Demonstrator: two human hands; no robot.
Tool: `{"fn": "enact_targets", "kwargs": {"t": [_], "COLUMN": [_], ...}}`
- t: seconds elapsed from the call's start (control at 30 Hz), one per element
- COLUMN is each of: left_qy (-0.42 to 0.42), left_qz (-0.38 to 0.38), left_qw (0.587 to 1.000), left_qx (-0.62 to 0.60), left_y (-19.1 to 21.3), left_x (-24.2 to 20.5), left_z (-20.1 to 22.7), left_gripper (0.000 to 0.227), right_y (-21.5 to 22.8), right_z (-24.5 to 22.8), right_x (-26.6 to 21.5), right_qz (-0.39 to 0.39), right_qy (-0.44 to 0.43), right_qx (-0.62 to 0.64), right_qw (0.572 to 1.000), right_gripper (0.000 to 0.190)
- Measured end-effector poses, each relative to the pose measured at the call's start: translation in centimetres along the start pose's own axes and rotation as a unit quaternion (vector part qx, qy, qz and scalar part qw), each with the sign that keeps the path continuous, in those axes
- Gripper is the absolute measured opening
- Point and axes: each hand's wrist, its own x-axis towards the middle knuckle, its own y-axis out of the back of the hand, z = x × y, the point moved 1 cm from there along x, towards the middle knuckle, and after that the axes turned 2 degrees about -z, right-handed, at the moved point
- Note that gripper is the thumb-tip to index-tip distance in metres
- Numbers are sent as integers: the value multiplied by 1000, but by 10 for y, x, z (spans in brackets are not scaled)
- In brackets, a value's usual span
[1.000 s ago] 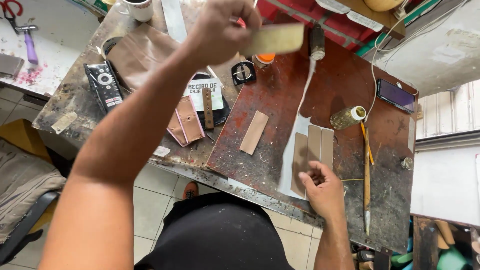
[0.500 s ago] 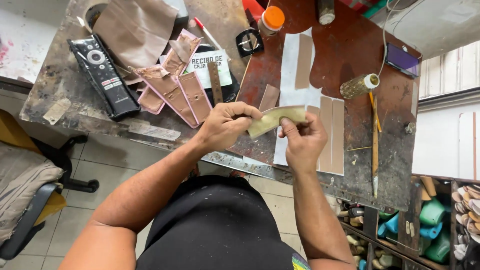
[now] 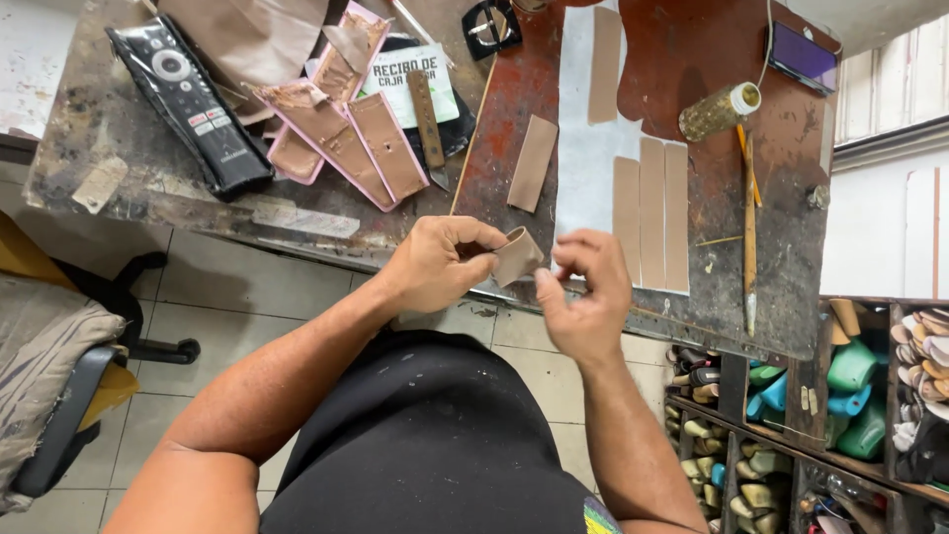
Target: The person places several rectangular leather strips onto a white cloth on a workbench. They use a brush to apply glue from a jar onto the cloth and then press the leather strips onto the glued areas, smoothing them down. The person repeats this process with additional strips.
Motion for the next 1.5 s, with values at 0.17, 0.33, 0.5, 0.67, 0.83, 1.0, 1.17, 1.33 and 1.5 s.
{"fn": "enact_targets", "kwargs": {"t": [0.17, 0.33, 0.5, 0.67, 0.83, 1.0, 1.17, 1.33, 1.5], "left_qy": [1, 82, 143, 126, 144, 126, 97, 49, 20], "left_qz": [-49, -49, 39, 96, 105, 58, 20, -43, -95], "left_qw": [998, 995, 984, 987, 984, 990, 994, 998, 994], "left_qx": [50, 27, -99, -33, -3, -15, -57, -12, 44], "left_y": [-13, -27, -45, -61, -74, -68, -62, -56, -36], "left_x": [-21, -51, -71, -95, -110, -110, -94, -72, -49], "left_z": [5, 6, -34, -40, -49, -74, -65, -67, -31], "left_gripper": [18, 19, 19, 20, 17, 35, 51, 47, 43], "right_y": [1, 7, 16, 9, -3, -3, -5, 3, 29], "right_z": [18, 29, 12, 45, 54, 41, 50, 20, 35], "right_x": [-32, -70, -88, -126, -132, -130, -128, -106, -99], "right_qz": [-126, -109, -49, -54, 62, 38, 77, 53, -41], "right_qy": [-207, -240, -318, -326, -320, -319, -317, -320, -338], "right_qx": [254, 305, 509, 559, 436, 423, 392, 345, 203], "right_qw": [936, 915, 798, 760, 839, 847, 860, 881, 918], "right_gripper": [44, 34, 44, 45, 28, 37, 32, 36, 30]}}
